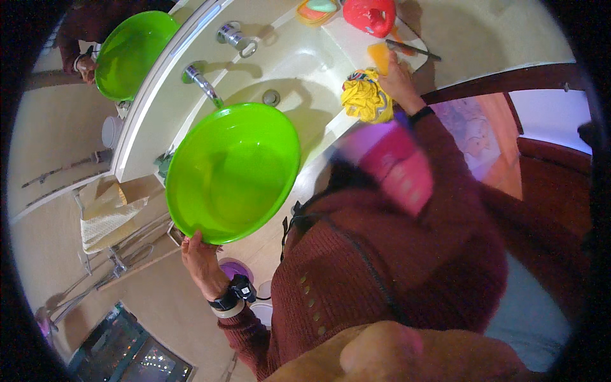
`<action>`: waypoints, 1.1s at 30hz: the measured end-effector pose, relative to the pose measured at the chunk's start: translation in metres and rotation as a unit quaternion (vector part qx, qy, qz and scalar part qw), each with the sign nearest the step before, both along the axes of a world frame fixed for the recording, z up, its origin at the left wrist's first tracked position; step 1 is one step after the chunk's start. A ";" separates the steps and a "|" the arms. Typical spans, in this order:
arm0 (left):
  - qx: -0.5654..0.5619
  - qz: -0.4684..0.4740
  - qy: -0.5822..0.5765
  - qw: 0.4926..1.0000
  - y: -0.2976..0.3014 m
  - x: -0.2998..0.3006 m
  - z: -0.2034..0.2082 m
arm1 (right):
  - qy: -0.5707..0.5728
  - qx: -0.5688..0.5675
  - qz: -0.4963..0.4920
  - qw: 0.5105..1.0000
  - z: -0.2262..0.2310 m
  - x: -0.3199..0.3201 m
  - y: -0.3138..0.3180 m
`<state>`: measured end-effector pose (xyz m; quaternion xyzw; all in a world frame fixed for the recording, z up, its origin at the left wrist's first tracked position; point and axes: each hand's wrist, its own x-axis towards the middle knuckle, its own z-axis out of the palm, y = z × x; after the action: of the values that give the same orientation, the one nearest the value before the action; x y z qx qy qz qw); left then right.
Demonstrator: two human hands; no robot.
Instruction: The person hand-washes a green cloth and a yellow cloth in a green basin filled with soapy water at a bathroom sink. They scrub, rinse, and wring each cloth, then place them on the sink counter.
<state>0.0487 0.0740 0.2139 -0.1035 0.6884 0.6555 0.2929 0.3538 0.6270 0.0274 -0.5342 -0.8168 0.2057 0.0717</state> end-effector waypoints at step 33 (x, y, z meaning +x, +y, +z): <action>0.151 0.172 0.062 0.972 0.103 0.025 -0.193 | 0.048 0.024 0.157 0.986 -0.001 0.018 -0.032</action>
<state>0.0742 0.1771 0.0205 -0.1338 0.5703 0.7974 0.1448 0.3717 0.5950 0.0261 -0.3875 -0.8906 0.2203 0.0899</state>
